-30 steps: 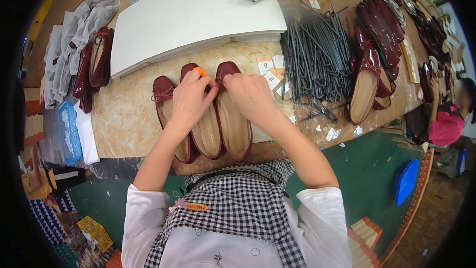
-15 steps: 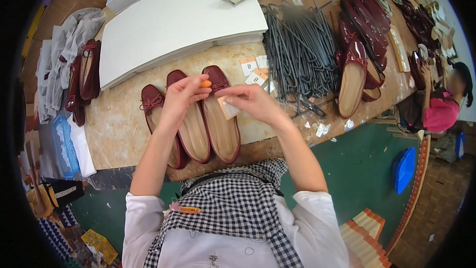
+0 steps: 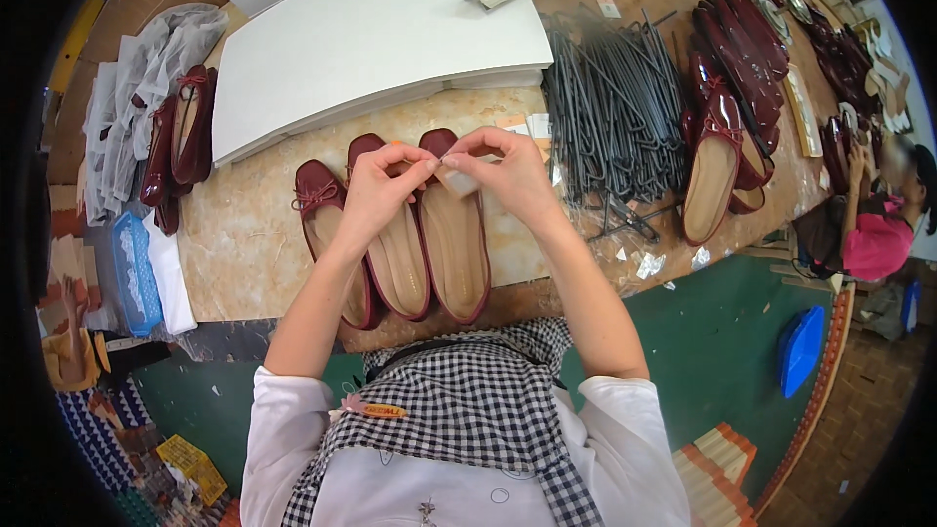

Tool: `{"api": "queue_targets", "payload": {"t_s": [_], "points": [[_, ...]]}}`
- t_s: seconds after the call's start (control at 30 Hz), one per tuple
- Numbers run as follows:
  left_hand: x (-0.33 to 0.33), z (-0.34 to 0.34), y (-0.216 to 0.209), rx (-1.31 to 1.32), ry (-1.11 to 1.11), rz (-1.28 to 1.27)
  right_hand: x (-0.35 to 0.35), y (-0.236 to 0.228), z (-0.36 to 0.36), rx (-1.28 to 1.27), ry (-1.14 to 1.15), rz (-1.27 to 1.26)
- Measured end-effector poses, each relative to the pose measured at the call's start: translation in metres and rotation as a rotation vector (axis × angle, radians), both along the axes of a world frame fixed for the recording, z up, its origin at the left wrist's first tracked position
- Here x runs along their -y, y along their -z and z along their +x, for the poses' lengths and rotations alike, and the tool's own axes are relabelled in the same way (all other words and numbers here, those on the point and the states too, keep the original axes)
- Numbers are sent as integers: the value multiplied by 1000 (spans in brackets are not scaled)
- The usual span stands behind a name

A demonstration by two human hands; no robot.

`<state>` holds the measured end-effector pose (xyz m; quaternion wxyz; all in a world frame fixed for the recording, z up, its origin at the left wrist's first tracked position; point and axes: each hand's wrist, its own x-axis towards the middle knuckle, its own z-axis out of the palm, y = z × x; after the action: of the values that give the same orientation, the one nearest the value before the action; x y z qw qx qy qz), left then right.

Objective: The person places small white paper tags inside maroon patent leather flats and secures them with orange tape. They then stuff white tissue paper into the shoes to maintain their shape and place the finished pairs onto a pile on the table.

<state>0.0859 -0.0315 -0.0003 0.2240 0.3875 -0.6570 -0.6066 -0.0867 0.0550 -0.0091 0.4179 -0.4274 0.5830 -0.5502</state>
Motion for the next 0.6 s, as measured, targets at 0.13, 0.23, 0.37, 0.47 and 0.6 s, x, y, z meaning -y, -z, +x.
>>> {"api": "queue_targets", "payload": {"t_s": [0.13,0.23,0.37,0.47,0.6], "points": [[2,1,1,-10,36,-37,3,0,-1,209,-24,58],[4,3,-5,-36,49,60,4,-4,-2,236,-39,99],[7,4,-6,-13,84,79,7,-3,-5,106,-96,97],[10,5,-4,11,96,80,8,-9,-5,71,-135,137],[9,2,0,-17,110,91,10,-10,-3,121,-127,128]]}}
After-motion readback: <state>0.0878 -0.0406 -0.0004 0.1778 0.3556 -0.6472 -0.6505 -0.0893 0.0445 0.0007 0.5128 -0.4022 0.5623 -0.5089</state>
